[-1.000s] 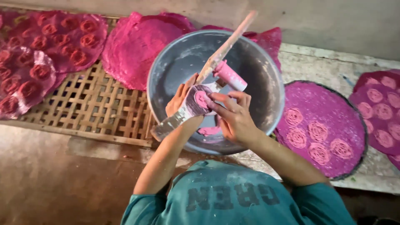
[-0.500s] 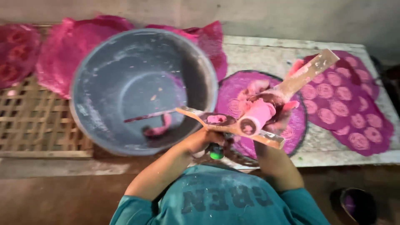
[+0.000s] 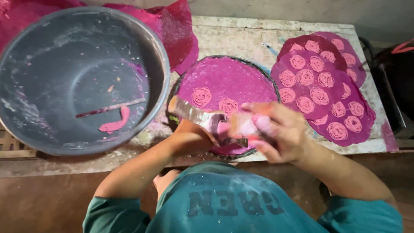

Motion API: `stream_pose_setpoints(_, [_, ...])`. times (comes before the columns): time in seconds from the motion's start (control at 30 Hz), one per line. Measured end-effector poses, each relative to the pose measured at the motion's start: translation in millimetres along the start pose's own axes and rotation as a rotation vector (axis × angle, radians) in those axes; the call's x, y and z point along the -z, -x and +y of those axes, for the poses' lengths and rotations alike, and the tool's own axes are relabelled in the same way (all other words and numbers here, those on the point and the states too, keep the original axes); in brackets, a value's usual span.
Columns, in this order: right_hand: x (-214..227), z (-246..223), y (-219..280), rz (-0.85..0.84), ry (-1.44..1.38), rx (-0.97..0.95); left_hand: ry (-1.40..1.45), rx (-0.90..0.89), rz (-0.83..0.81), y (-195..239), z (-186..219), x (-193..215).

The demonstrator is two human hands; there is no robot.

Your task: The person loads pink dough into a handheld extruder and squeezes it onto a round tray to form spiral shapes. They repeatedly refill the extruder from a metal bowl and continue filling the tray with spirals.

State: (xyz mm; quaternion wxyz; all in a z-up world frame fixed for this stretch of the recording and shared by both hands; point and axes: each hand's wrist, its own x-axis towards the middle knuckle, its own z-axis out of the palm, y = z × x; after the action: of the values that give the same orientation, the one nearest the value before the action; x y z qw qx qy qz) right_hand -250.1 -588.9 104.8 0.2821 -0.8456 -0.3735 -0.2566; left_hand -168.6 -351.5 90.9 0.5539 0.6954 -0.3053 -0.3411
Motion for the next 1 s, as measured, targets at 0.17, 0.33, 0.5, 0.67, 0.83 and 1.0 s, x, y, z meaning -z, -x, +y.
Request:
stream_pose_setpoints(0.17, [-27, -8, 22, -0.028, 0.055, -0.094, 0.021, -0.075, 0.005, -15, -37, -28])
stream_pose_setpoints(0.33, [-29, 17, 58, 0.026, -0.643, -0.479, -0.267, -0.079, -0.117, -54, -64, -20])
stream_pose_setpoints(0.5, [-31, 42, 107, -0.267, -1.363, -0.887, -0.197, -0.100, -0.127, -79, -93, 13])
stream_pose_setpoints(0.67, [-57, 19, 137, 0.081, -1.132, -1.022, 0.332, -0.319, -0.148, -133, -140, 71])
stream_pose_setpoints(0.83, [-75, 6, 144, 0.306, -0.972, -1.080, 0.066, -0.092, 0.304, -188, -211, 123])
stream_pose_setpoints(1.0, [-86, -3, 151, 0.525, -0.864, -1.091, -0.723, 0.031, 0.479, -248, -282, 150])
